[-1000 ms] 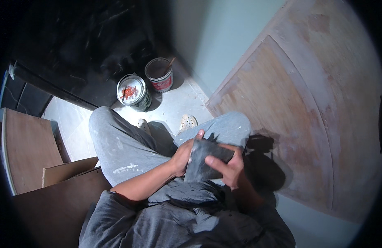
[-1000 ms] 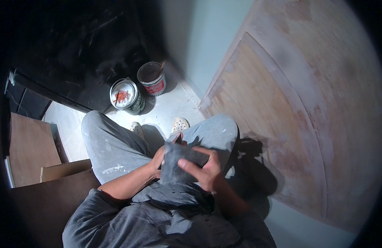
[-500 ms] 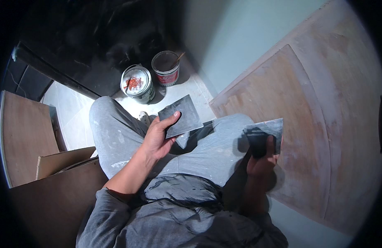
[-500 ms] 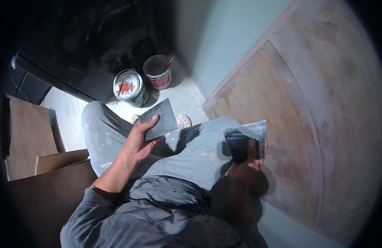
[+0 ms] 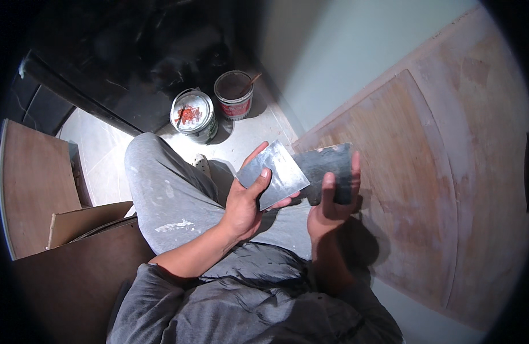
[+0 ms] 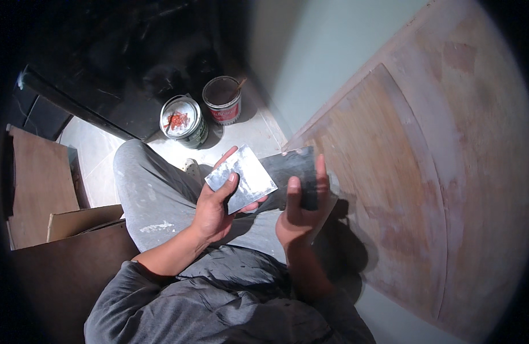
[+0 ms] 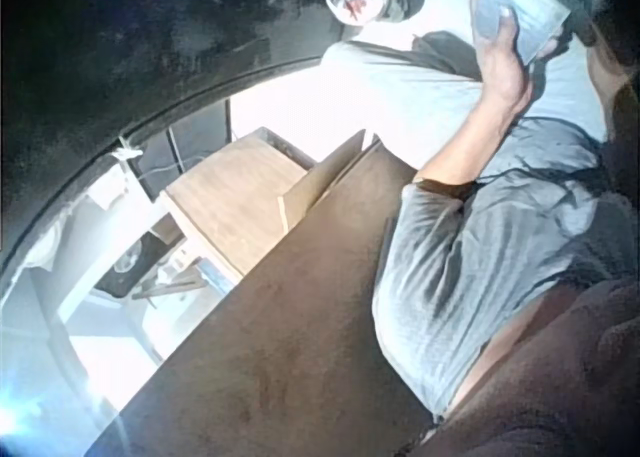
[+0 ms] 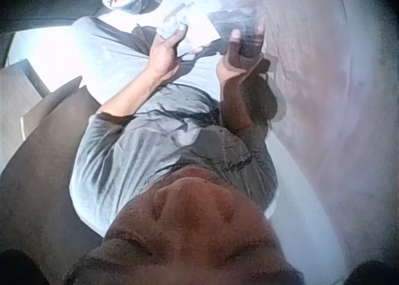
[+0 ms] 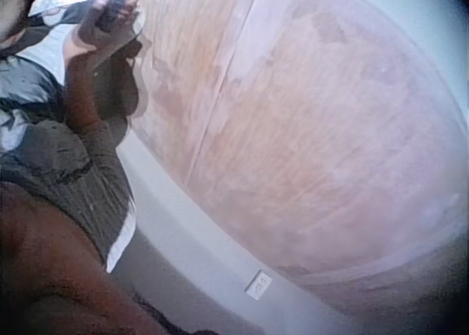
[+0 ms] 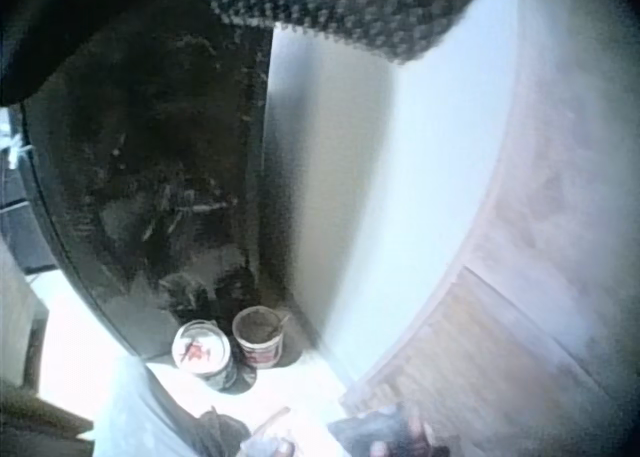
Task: The person scoops plaster from a container onto a hawk and uses a trowel to apply it to a wall section, smoothing the surface. The person repeatedly transfers plaster between tools and applies it to the wall in a seated position.
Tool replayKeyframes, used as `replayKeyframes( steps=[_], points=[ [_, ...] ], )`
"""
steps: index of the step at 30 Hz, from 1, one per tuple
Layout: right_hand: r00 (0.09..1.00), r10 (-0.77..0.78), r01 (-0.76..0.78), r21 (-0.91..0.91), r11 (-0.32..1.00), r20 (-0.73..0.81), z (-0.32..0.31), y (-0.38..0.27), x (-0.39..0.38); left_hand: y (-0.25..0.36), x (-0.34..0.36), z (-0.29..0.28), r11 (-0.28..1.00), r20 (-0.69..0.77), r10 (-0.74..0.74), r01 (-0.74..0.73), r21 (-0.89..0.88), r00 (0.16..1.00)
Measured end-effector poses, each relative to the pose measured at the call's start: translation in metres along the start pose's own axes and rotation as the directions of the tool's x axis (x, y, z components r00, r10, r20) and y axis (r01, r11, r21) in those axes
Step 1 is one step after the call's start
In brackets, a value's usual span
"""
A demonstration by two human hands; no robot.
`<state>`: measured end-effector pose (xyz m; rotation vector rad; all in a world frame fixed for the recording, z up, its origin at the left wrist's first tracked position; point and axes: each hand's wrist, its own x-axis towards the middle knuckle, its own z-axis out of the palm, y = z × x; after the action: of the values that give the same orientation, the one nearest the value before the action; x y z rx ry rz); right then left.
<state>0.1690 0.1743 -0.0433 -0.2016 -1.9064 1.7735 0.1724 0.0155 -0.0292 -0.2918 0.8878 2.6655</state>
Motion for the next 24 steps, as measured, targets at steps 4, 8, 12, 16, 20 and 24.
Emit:
replayKeyframes(
  steps=[4,8,12,16,20,24],
  points=[
    [0.993,-0.019,0.033,-0.113,0.993,0.119,0.003,-0.010,-0.007,-0.003,-0.001,0.004,0.999,-0.025,0.023,-0.022,0.036,0.999],
    [0.986,0.081,-0.068,-0.096,0.993,0.144,0.001,-0.010,-0.011,-0.002,0.000,0.004,0.997,-0.004,0.004,-0.003,0.083,1.000],
    [0.949,0.156,-0.115,-0.162,0.980,0.273,-0.011,-0.010,-0.004,0.004,0.007,0.002,0.984,0.016,-0.009,0.006,0.175,1.000],
    [0.896,0.192,-0.105,-0.230,0.967,0.400,-0.018,-0.006,0.003,0.008,0.014,0.003,0.975,-0.004,-0.006,0.007,0.221,1.000],
    [0.817,0.312,-0.150,-0.343,0.927,0.485,-0.024,-0.005,0.006,0.018,0.015,0.004,0.957,0.025,-0.053,0.044,0.286,0.998],
    [0.626,0.558,-0.209,-0.572,0.793,0.544,-0.040,-0.009,0.016,0.032,0.017,0.004,0.920,-0.006,0.082,-0.073,0.384,0.997]
  ],
)
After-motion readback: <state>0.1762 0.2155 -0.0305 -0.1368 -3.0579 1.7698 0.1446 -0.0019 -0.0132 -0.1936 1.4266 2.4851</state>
